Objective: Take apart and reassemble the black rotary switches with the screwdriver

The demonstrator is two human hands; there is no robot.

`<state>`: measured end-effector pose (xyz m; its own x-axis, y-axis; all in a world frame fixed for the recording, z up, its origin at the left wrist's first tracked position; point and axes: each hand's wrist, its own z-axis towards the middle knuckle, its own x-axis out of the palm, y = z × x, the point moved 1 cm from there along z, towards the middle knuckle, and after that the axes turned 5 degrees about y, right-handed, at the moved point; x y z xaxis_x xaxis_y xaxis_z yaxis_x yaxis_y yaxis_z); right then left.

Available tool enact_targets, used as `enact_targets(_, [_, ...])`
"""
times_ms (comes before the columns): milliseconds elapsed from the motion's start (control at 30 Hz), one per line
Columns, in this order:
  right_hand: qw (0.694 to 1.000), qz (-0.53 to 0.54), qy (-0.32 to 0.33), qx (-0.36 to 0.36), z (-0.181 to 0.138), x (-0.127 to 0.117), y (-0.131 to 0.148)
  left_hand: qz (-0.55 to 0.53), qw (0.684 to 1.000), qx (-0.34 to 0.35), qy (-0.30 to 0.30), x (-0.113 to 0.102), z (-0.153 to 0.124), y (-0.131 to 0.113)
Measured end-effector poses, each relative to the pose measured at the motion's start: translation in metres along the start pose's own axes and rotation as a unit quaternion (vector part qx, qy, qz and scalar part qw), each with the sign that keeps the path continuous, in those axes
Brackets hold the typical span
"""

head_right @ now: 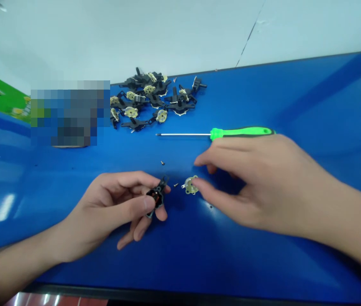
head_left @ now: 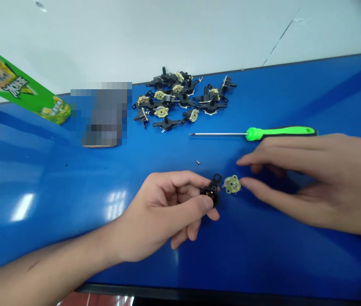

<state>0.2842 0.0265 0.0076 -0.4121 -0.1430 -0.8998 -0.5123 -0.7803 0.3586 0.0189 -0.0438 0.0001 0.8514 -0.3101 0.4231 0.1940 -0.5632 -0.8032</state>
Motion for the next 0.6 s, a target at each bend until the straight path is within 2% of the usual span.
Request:
enact_targets(167, [0.998,0.016,0.062,0.010,0.0023,0.0088,0.0105,0.007,1.000,0.003,0.003,-0.0005,-0.0024,-0.0001])
enact_targets(400, [0.980,0.157,0.105,0.060,0.0061,0.0028,0.0084,0.001,1.000,0.003,-0.005,-0.0002,-0.0020,-0.0017])
enact_targets(533, [0.963,0.230,0.098,0.103,0.0054,0.0026,0.0040,-0.008,1.000,0.006,-0.006,-0.0004,-0.0012,0.0003])
enact_targets(600, [0.943,0.288,0.077,0.146,0.0075,0.0040,0.0025,-0.022,1.000,0.013,-0.006,-0.0011,-0.0002,0.0018])
